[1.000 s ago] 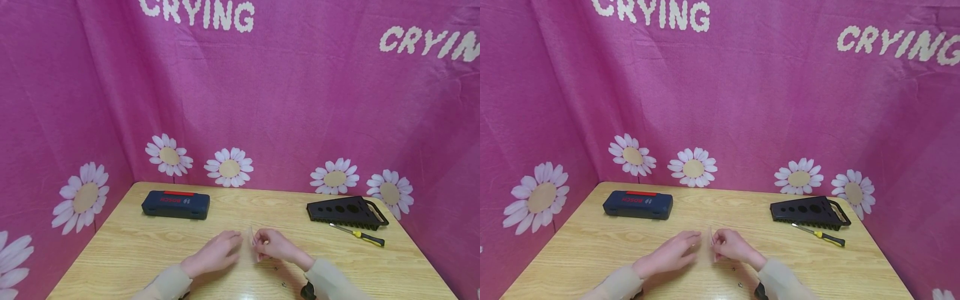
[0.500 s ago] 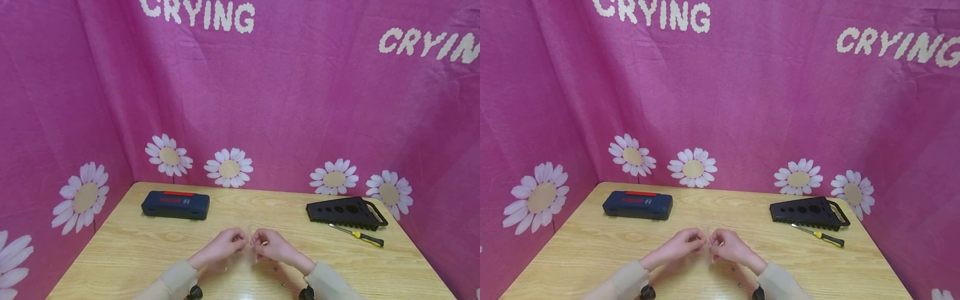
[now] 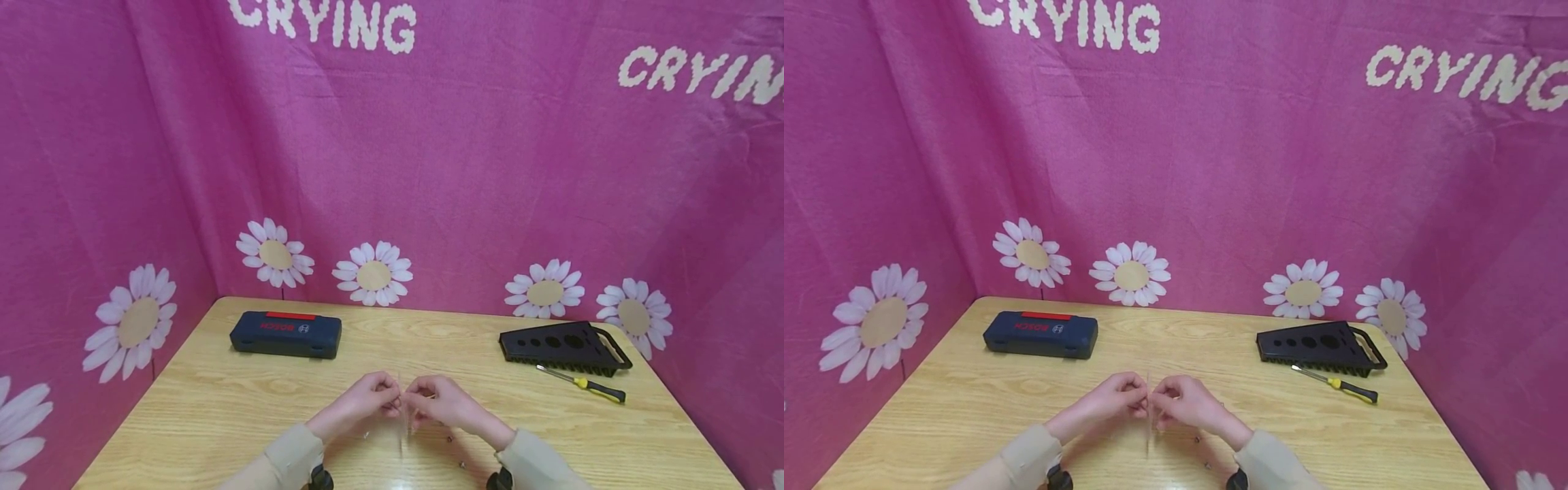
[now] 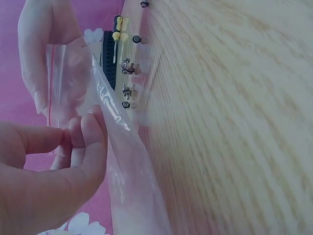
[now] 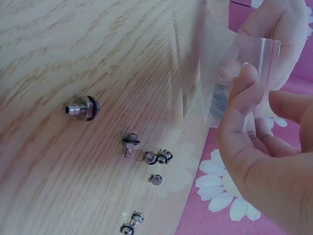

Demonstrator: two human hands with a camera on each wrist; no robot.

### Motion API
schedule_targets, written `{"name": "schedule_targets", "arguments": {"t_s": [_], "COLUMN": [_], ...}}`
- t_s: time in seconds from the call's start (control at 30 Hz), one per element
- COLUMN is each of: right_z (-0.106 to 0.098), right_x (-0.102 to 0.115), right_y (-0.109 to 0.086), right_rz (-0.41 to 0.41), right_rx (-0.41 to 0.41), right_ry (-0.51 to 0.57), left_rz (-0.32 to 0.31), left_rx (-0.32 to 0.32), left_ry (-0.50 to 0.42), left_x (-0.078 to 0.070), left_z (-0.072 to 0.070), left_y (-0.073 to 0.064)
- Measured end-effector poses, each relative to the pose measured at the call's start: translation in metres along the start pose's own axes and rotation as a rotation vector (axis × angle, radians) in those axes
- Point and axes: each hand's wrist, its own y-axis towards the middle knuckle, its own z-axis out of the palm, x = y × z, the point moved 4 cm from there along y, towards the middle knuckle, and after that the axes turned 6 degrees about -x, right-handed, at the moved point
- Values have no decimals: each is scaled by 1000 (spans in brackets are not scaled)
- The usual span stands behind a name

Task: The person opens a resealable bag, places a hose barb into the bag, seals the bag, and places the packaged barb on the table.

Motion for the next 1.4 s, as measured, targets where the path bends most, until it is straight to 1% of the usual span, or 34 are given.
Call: {"name": "schedule_targets", "arguments": {"t_s": [0.2, 0.43, 0.73, 0.97, 1.17, 1.27, 1.4], "right_z": [0, -1, -1, -2, -4, -4, -3], "right_x": [-1, -2, -3, -3, -3, -3, -2], "right_y": [1, 2, 2, 2, 1, 1, 1], "right_rz": [27, 44, 33, 31, 23, 24, 21], "right_rx": [8, 5, 19, 32, 35, 24, 3], "right_ry": [52, 52, 96, 92, 75, 67, 67], "left_rz": [-16, -49, -31, -55, -84, -84, -68], "left_rx": [7, 0, -15, -17, -22, -34, -52], "left_ry": [-21, -23, -8, 5, -8, -1, 7], "left_x": [1, 0, 2, 1, 0, 0, 0], "left_z": [1, 3, 2, 3, 4, 4, 5], "left_y": [1, 1, 0, 0, -1, -1, -1]}}
